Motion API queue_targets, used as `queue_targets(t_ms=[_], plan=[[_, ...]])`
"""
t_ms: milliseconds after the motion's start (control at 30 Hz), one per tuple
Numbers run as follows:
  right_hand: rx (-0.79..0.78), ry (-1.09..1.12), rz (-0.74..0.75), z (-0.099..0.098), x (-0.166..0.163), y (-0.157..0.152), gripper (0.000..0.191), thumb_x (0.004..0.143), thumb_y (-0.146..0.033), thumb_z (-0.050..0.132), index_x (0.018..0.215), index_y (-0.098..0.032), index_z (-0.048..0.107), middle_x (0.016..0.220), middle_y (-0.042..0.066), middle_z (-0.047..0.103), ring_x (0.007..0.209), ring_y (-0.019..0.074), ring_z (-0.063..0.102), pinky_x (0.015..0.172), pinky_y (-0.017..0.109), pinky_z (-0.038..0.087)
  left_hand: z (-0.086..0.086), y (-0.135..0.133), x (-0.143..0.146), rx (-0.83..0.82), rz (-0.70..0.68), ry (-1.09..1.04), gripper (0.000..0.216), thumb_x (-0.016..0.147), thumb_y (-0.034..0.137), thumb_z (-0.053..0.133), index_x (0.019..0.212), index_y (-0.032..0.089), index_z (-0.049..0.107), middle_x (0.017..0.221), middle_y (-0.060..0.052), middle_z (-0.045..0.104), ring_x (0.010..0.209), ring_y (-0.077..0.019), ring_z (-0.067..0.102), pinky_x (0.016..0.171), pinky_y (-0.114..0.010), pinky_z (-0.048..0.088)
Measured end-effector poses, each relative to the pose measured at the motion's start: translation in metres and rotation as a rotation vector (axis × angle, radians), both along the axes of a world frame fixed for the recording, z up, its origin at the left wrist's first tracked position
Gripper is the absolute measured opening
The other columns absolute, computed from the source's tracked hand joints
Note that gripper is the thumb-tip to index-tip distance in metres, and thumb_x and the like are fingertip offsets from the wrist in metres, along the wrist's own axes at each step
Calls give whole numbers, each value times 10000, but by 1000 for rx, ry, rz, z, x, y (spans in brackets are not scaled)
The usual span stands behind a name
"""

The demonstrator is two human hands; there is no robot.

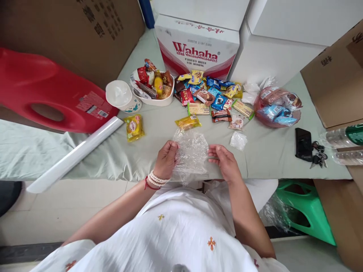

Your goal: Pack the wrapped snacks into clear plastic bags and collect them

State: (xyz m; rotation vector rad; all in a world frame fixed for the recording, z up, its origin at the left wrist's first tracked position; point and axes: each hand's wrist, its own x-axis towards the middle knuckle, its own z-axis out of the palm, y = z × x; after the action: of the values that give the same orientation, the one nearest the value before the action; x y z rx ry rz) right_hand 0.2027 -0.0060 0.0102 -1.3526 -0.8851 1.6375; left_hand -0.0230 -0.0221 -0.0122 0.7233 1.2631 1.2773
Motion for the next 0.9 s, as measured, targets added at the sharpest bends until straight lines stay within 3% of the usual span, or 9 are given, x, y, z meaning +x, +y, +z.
queue_targets(t_ms=[133, 267, 367, 467, 533, 600, 733, 800, 900], plan=[[-233, 173, -29, -7, -8, 18, 372, 811, -506, 827, 990, -189, 756, 940, 91, 780, 692, 159, 687, 580, 263, 610, 2, -3, 1, 35, -35, -29, 473, 889, 705, 644, 839, 243, 554, 585, 81, 340, 451, -91, 296, 394, -222, 291], [-377, 292, 0, -13, -22, 30, 325, 752, -418, 873, 895, -159, 741, 778, 56, 748, 452, 61, 478, 322, 153, 349, 1, -3, -3, 32, -95, 5, 471, 906, 708, 612, 857, 241, 576, 591, 79, 340, 449, -93, 295, 404, -233, 275], [-276, 366, -37, -5, -29, 30, 393, 587, -310, 975, 846, -184, 709, 646, -45, 623, 428, 13, 359, 317, 113, 246, -2, 0, -9, 65, -139, 187, 409, 914, 629, 635, 966, 224, 633, 630, 62, 417, 518, -110, 396, 491, -248, 364], [-133, 300, -71, 7, -34, 25, 427, 555, -340, 995, 810, -196, 684, 618, -74, 546, 453, 12, 358, 355, 114, 264, 1, 1, -14, 154, 78, 496, 527, 753, 484, 818, 1158, 206, 628, 887, -14, 573, 778, -169, 560, 661, -289, 477], [-41, 214, -107, 14, -39, 19, 405, 601, -395, 973, 815, -196, 691, 632, -65, 547, 473, 23, 376, 375, 134, 275, 11, -1, -14, 243, 252, 676, 516, 701, 426, 849, 1116, 200, 640, 1009, -62, 600, 924, -213, 578, 779, -338, 505], [56, 126, -135, 18, -44, 14, 372, 658, -437, 936, 832, -202, 706, 642, -56, 559, 488, 41, 391, 394, 161, 289, 25, -2, -9, 320, 200, 719, 283, 803, 427, 772, 938, 207, 657, 927, -55, 618, 891, -209, 573, 818, -353, 495], [252, -62, -88, 21, -52, 3, 283, 779, -462, 851, 875, -217, 748, 695, -32, 604, 550, 82, 445, 481, 216, 376, 50, 4, 15, 237, -173, 362, 293, 938, 478, 625, 830, 207, 650, 781, -15, 636, 732, -155, 553, 707, -296, 459], [354, -152, -63, 21, -52, -2, 234, 819, -438, 828, 893, -225, 767, 778, -10, 644, 636, 104, 507, 574, 241, 435, 52, 11, 25, 172, -197, 146, 320, 895, 502, 675, 801, 199, 636, 742, 4, 615, 709, -140, 539, 690, -278, 447], [442, -211, -114, 21, -43, -7, 184, 862, -414, 802, 910, -239, 773, 865, 0, 656, 711, 116, 535, 664, 259, 459, 48, 17, 30, 109, -102, -66, 335, 861, 500, 717, 763, 201, 600, 698, 25, 573, 682, -125, 521, 673, -262, 438]])
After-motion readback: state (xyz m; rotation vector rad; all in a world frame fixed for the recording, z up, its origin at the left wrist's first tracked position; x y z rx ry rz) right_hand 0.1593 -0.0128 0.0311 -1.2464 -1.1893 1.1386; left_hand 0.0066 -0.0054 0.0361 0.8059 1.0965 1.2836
